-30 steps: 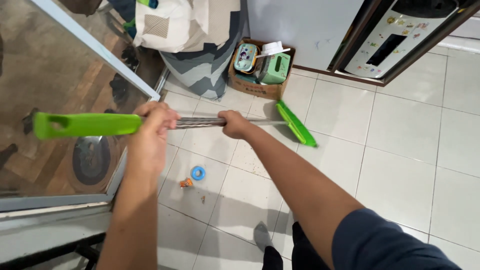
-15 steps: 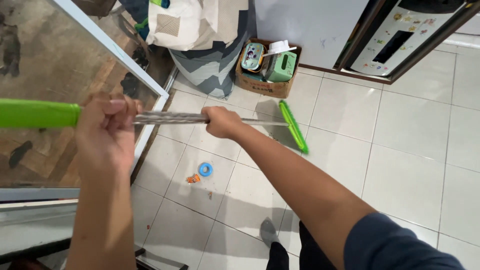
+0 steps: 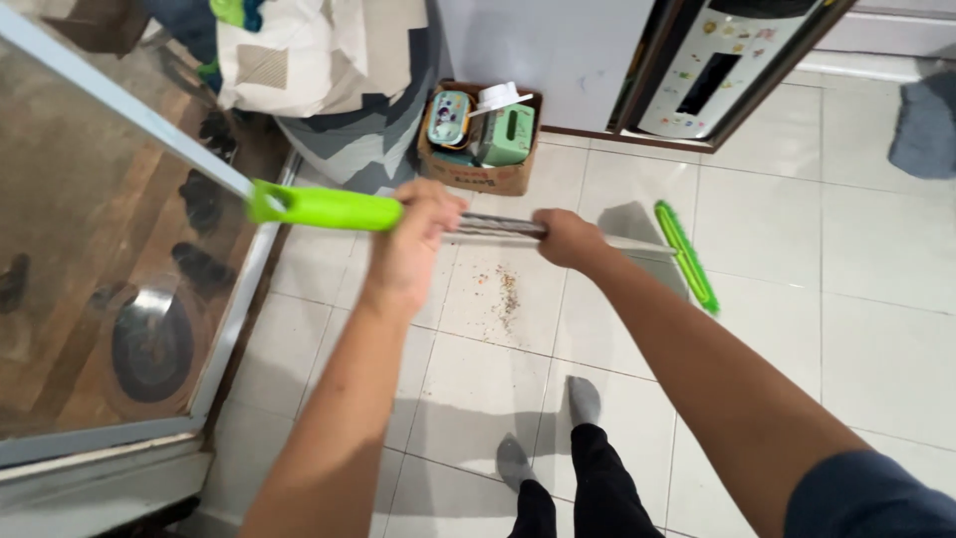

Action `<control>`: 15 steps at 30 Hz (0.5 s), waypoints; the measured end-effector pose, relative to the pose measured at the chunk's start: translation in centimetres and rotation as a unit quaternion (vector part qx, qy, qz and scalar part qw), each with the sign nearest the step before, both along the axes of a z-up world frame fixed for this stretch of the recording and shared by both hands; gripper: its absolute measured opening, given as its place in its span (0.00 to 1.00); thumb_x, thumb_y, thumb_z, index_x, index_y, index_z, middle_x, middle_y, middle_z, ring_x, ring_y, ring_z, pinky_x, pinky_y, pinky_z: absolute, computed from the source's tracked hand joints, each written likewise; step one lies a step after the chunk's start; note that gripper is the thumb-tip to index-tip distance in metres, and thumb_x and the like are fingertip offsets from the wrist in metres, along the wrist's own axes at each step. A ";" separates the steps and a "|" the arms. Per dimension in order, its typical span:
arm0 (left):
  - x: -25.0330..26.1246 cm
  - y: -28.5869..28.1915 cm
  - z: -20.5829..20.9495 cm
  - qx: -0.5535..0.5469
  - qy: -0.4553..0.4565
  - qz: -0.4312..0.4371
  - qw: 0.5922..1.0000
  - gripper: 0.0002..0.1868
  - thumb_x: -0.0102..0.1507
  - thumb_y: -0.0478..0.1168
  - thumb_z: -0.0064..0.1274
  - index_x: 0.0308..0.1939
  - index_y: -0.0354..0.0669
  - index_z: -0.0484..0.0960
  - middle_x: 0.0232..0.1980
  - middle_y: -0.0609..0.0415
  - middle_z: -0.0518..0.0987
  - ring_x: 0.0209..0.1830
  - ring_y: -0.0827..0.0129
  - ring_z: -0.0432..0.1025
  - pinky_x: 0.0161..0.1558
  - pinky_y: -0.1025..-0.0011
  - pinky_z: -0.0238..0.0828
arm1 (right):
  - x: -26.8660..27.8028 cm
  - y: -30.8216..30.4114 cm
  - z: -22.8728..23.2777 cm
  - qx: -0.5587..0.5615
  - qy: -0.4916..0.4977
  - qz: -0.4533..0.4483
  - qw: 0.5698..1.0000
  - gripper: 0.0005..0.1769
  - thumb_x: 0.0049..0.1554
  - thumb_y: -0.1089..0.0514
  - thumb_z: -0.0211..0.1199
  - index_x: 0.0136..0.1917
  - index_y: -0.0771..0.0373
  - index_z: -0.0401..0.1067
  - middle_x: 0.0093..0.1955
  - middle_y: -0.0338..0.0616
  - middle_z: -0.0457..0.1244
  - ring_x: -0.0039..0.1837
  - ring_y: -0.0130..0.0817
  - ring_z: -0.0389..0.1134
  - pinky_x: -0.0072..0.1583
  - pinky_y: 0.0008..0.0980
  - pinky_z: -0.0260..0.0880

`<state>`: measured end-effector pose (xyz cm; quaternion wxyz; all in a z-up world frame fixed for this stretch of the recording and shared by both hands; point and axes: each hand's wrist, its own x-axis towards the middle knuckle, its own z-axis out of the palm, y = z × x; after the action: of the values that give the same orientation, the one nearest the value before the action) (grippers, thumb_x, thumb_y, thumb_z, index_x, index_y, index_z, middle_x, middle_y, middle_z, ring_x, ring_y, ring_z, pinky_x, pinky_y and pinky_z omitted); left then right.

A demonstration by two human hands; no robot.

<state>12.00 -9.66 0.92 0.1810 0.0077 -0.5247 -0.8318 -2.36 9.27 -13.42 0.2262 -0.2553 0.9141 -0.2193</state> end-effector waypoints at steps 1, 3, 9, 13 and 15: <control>-0.5 1.1 -0.5 0.002 -0.001 -0.005 1.000 0.10 0.57 0.28 0.46 0.22 0.42 0.67 0.26 0.56 0.66 0.31 0.69 0.62 0.57 0.62 0.67 | -0.2 1.4 -0.6 0.002 -0.001 -0.005 1.000 0.12 0.53 0.61 0.59 0.51 0.52 0.74 0.51 0.49 0.69 0.57 0.51 0.69 0.55 0.48 0.69; -1.2 3.2 -2.0 -0.013 -0.024 -0.058 0.998 0.12 0.58 0.28 0.47 0.21 0.44 0.65 0.26 0.58 0.65 0.31 0.72 0.61 0.63 0.62 0.68 | -0.5 4.2 -2.4 0.013 -0.008 -0.030 0.999 0.13 0.54 0.63 0.57 0.52 0.53 0.74 0.49 0.49 0.69 0.55 0.51 0.70 0.54 0.48 0.69; -1.9 4.8 -2.8 -0.041 -0.053 -0.116 0.991 0.16 0.60 0.30 0.46 0.19 0.47 0.61 0.22 0.59 0.61 0.28 0.72 0.59 0.58 0.64 0.69 | 1.7 6.7 -3.6 0.037 -0.059 -0.075 0.995 0.16 0.53 0.64 0.56 0.54 0.52 0.72 0.49 0.49 0.69 0.54 0.51 0.70 0.55 0.47 0.69; -0.8 2.4 -2.1 -0.026 -0.071 -0.113 0.991 0.18 0.59 0.30 0.49 0.18 0.47 0.59 0.22 0.59 0.60 0.27 0.72 0.58 0.51 0.66 0.67 | 3.9 4.7 -3.8 -0.006 -0.031 -0.062 0.998 0.15 0.51 0.63 0.57 0.53 0.53 0.73 0.49 0.50 0.69 0.55 0.52 0.69 0.55 0.48 0.68; 0.2 1.0 -1.5 -0.023 -0.084 -0.098 0.991 0.18 0.59 0.30 0.48 0.18 0.47 0.59 0.21 0.59 0.61 0.26 0.72 0.57 0.47 0.66 0.66 | 5.0 3.2 -3.3 -0.008 -0.054 -0.063 0.997 0.15 0.51 0.63 0.57 0.52 0.54 0.72 0.48 0.51 0.69 0.55 0.51 0.70 0.55 0.48 0.68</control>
<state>12.25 -8.66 -0.57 0.0541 0.0214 -0.5552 -0.8297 2.68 12.45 -16.68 0.2593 -0.1870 0.9130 -0.2535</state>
